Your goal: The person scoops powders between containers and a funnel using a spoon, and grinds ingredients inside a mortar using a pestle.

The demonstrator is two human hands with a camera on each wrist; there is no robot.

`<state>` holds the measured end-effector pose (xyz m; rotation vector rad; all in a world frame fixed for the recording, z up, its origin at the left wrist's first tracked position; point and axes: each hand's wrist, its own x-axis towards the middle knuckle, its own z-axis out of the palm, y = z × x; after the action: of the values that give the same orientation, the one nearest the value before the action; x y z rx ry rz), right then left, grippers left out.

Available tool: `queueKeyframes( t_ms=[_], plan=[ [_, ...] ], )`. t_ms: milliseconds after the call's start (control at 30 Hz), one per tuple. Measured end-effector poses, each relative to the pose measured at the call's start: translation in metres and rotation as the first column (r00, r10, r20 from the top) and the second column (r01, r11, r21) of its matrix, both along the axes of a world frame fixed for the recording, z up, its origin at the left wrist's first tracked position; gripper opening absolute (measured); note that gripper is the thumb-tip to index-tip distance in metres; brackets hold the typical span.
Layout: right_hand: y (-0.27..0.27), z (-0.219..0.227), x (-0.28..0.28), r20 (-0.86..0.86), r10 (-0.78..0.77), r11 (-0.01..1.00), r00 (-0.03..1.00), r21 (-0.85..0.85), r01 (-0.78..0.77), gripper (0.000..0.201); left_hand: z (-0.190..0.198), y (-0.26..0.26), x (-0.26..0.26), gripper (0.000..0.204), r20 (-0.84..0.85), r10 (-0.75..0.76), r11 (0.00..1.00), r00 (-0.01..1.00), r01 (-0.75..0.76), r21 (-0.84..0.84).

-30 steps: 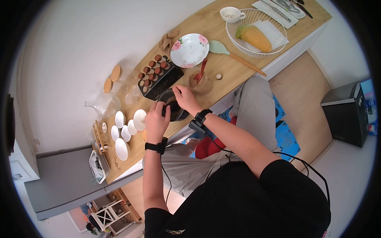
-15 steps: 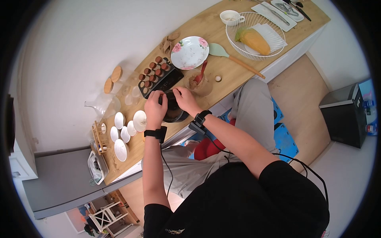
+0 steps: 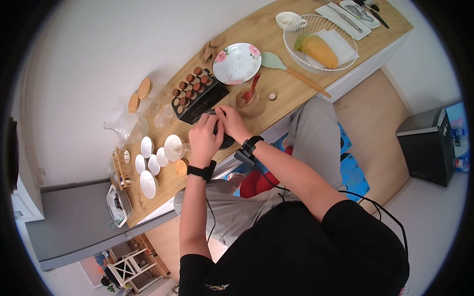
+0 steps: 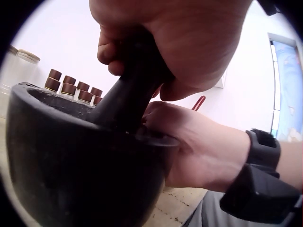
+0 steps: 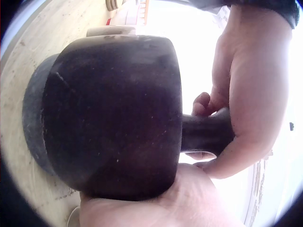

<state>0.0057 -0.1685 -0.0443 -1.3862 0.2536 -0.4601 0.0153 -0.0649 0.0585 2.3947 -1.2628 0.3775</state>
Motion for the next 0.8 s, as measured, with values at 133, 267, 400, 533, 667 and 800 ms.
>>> queueKeyframes(
  t_ms=[133, 267, 400, 533, 667, 800],
  plan=[
    [0.004, -0.011, 0.005, 0.067, -0.028, 0.995, 0.997, -0.092, 0.034, 0.025, -0.001, -0.015, 0.018, 0.012, 0.012, 0.024, 1.000, 1.000, -0.024, -0.004],
    [0.005, -0.002, 0.004, 0.028, -0.079, 0.995, 0.996, -0.054, 0.081, 0.025, -0.003, -0.016, 0.031, 0.017, -0.008, 0.115, 0.993, 0.993, -0.115, -0.016],
    [0.005, 0.001, 0.003, 0.015, -0.105, 0.991, 0.994, -0.077, 0.106, 0.027, 0.000, -0.006, 0.034, 0.017, -0.077, 0.151, 0.989, 0.986, -0.151, 0.001],
    [0.004, 0.001, 0.002, -0.042, -0.081, 0.994, 0.996, -0.079, 0.078, 0.027, 0.006, 0.007, 0.030, 0.017, -0.118, 0.170, 0.985, 0.978, -0.166, 0.046],
    [0.005, -0.001, 0.003, -0.040, -0.099, 0.993, 0.994, -0.074, 0.096, 0.027, 0.011, 0.016, 0.017, 0.014, -0.145, 0.173, 0.983, 0.974, -0.160, 0.095],
    [0.005, -0.003, 0.003, 0.001, -0.105, 0.992, 0.994, -0.067, 0.105, 0.026, 0.012, 0.016, 0.004, 0.011, -0.189, 0.153, 0.986, 0.970, -0.139, 0.088]
  ],
)
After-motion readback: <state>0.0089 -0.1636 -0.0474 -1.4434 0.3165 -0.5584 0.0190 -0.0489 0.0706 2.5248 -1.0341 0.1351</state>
